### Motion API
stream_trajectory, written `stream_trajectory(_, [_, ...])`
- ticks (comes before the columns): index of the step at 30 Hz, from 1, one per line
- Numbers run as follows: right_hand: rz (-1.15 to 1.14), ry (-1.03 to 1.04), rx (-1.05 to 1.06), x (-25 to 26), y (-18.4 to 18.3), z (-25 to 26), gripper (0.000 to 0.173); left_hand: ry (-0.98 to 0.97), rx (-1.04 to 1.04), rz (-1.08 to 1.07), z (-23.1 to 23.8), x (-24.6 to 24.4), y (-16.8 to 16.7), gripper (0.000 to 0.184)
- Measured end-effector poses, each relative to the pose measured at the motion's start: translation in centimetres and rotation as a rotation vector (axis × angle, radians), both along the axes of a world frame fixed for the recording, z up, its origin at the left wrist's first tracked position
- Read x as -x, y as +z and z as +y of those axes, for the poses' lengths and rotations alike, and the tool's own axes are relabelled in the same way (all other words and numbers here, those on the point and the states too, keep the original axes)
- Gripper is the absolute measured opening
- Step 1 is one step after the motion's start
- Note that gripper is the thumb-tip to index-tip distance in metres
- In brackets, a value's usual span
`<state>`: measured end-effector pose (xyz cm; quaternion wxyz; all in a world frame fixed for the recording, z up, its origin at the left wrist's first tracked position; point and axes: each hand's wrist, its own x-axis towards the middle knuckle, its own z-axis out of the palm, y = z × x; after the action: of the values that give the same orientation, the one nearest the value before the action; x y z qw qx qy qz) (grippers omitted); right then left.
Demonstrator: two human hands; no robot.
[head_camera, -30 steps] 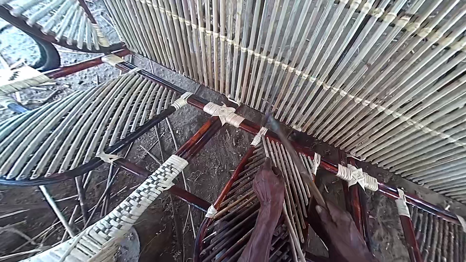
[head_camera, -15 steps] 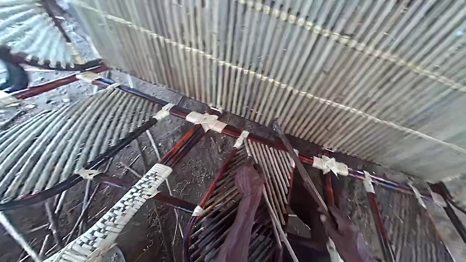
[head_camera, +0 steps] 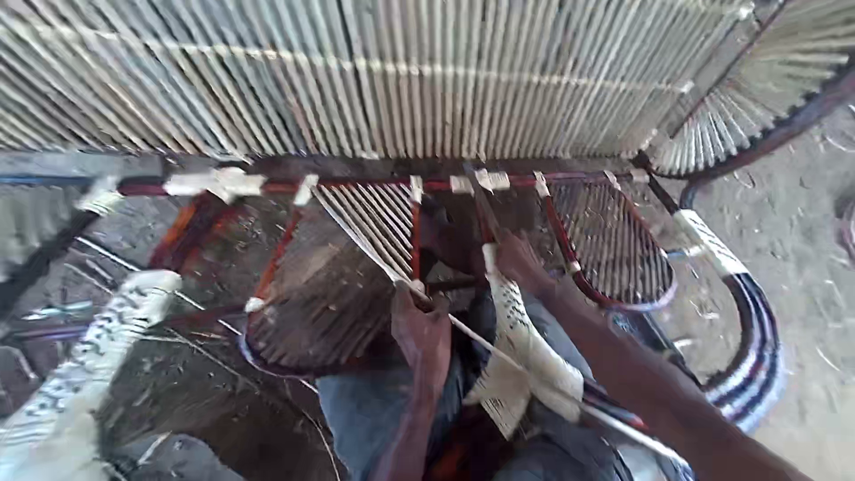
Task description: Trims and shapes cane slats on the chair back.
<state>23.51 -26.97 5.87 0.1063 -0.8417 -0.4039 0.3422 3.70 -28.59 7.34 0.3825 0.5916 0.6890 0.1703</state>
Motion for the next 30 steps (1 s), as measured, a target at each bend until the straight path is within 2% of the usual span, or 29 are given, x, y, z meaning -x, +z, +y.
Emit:
stream_trajectory(2, [-0.037, 0.091, 0.037, -1.6, 1.1, -1.6, 0.053, 0.036, 0.005, -0.079, -2.9, -0.2, -0.2, 0.063])
stream_trajectory(4, [-0.072, 0.178, 0.013, -3.1, 4.1, -5.0, 0.052, 0.030, -0.020, -0.143, -4.3, 0.2, -0.2, 0.065])
stream_trajectory(6, [-0.012, 0.200, -0.083, -4.1, 7.9, -10.5, 0.037, 0.021, -0.039, -0.193, -4.6, 0.8, -0.1, 0.062])
stream_trajectory(7, [0.060, 0.179, -0.098, -4.7, 9.2, -13.6, 0.024, 0.024, -0.051, -0.224, -4.5, 0.9, -0.3, 0.061])
stream_trajectory(8, [0.138, 0.166, -0.050, -5.2, 9.9, -16.8, 0.018, 0.040, -0.049, -0.256, -4.6, 1.0, -0.6, 0.060])
stream_trajectory(10, [0.199, 0.192, 0.181, -6.7, 9.1, -22.1, 0.020, 0.096, 0.002, -0.316, -4.8, 0.9, -0.7, 0.062])
stream_trajectory(12, [0.154, 0.287, 0.355, -8.2, 5.6, -25.1, 0.018, 0.140, 0.024, -0.357, -4.7, 0.8, -0.5, 0.062])
stream_trajectory(15, [0.223, 0.538, 0.556, -8.2, 1.7, -25.5, 0.024, 0.140, -0.006, -0.330, -4.9, 1.2, -0.5, 0.057])
stream_trajectory(18, [0.367, 0.617, 0.585, -7.6, 1.5, -25.7, 0.027, 0.124, -0.012, -0.287, -5.5, 1.5, -0.7, 0.059])
stream_trajectory(19, [0.376, 0.629, 0.587, -7.2, 2.4, -25.1, 0.026, 0.122, -0.015, -0.279, -5.4, 1.3, -0.7, 0.060])
stream_trajectory(22, [0.326, 0.456, 0.775, -0.9, 9.9, -19.9, 0.033, 0.106, -0.047, -0.223, -5.0, 1.2, -0.9, 0.058])
stream_trajectory(25, [0.380, 0.403, 0.682, 1.9, 14.0, -18.4, 0.033, 0.124, -0.052, -0.176, -4.6, 1.1, -1.0, 0.061])
stream_trajectory(28, [0.266, 0.479, 0.662, 1.5, 12.5, -19.4, 0.030, 0.140, -0.031, -0.128, -4.2, 1.4, -0.4, 0.057])
stream_trajectory(30, [0.251, 0.707, 0.588, -2.6, 7.8, -22.0, 0.036, 0.120, -0.018, -0.086, -3.8, 1.8, 0.2, 0.056])
